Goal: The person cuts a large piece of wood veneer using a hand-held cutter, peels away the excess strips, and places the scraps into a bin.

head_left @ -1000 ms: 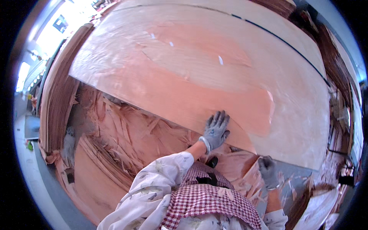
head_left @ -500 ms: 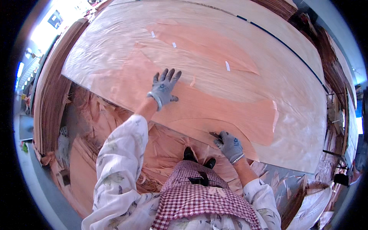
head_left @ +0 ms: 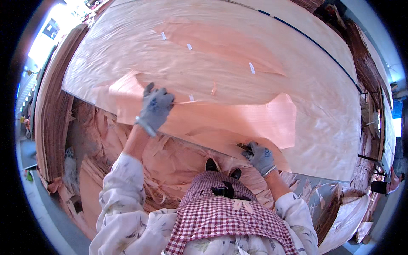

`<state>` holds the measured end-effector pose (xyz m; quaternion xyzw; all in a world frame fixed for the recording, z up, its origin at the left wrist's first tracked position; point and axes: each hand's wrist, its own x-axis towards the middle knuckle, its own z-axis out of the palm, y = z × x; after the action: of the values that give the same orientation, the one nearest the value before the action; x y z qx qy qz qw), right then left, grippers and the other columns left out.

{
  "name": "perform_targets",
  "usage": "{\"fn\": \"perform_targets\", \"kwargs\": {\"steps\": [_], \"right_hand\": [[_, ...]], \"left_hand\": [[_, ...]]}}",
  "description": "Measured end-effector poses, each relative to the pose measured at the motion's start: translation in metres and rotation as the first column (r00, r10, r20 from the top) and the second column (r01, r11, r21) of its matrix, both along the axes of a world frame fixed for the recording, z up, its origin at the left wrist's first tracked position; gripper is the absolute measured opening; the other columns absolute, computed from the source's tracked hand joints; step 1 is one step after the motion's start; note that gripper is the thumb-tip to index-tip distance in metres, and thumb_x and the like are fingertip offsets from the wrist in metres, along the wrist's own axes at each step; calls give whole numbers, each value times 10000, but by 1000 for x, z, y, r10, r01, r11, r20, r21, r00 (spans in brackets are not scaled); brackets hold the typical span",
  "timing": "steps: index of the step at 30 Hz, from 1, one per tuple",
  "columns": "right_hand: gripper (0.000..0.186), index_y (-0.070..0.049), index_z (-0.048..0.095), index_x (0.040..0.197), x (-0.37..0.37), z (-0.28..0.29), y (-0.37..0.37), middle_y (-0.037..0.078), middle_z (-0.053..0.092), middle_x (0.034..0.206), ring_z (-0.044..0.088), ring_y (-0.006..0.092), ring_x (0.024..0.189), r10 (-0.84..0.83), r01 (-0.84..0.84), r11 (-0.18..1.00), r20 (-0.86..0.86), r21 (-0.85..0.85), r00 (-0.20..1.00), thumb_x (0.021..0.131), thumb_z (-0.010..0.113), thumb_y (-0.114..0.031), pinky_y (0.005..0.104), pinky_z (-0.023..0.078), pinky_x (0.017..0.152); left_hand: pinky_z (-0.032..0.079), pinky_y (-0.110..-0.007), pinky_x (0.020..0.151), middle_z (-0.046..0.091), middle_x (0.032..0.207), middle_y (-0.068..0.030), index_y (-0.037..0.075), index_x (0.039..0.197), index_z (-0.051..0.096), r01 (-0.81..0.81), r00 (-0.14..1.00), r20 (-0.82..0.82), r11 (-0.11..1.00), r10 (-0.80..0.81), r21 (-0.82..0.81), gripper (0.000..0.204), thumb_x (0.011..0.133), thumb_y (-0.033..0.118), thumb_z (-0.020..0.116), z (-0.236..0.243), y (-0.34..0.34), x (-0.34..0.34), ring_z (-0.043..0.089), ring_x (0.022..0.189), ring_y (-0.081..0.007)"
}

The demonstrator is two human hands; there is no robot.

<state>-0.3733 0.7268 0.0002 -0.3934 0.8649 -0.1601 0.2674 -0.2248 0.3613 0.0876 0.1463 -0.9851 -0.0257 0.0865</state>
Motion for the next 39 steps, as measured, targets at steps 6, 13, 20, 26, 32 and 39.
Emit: {"fn": "perform_targets", "kwargs": {"steps": [6,13,20,26,32,39], "right_hand": [[339,-72,560,973,-2,-2,-1,161,644,866,624,357,829,47,-47,999,-41,-7,998,834,611,-377,448,488,679],[316,-73,569,951,-1,2,-2,161,647,888,626,352,832,46,-47,998,-32,-40,998,827,620,-359,445,487,676],[323,-81,573,942,-1,3,-2,170,643,902,622,365,816,-14,14,1000,-48,3,999,818,622,-375,454,483,684],[319,-28,612,1000,-3,4,20,211,647,922,623,373,869,58,-49,990,61,-134,996,807,602,-282,443,485,745],[248,-32,617,964,2,36,49,193,619,973,604,347,871,32,84,916,281,-392,959,776,633,-193,405,469,778],[807,-87,317,1418,-11,114,290,71,467,1346,507,98,857,204,504,388,605,-772,770,763,761,-245,240,442,734]], "left_hand": [[445,-414,701,571,820,-132,62,842,616,-369,917,-119,924,380,102,96,753,95,631,52,-11,99,572,786,-337],[461,-300,609,650,884,-39,41,945,644,-601,443,-66,351,894,718,143,808,81,650,18,-57,253,602,714,-160],[481,-301,783,576,1094,-139,-12,1199,514,-68,310,-285,320,907,945,404,858,173,629,46,-37,324,573,912,-208],[447,-344,907,536,1222,-153,-32,1352,361,-278,882,-409,959,232,-54,567,883,200,578,97,-4,321,561,1018,-266],[419,-328,926,533,1204,-123,-37,1291,415,-120,496,-613,748,615,653,471,886,147,571,109,126,165,531,1042,-239],[387,-309,948,529,1184,-89,-43,1220,478,297,804,-585,778,109,553,364,889,84,563,146,401,-35,496,1071,-207]]}}
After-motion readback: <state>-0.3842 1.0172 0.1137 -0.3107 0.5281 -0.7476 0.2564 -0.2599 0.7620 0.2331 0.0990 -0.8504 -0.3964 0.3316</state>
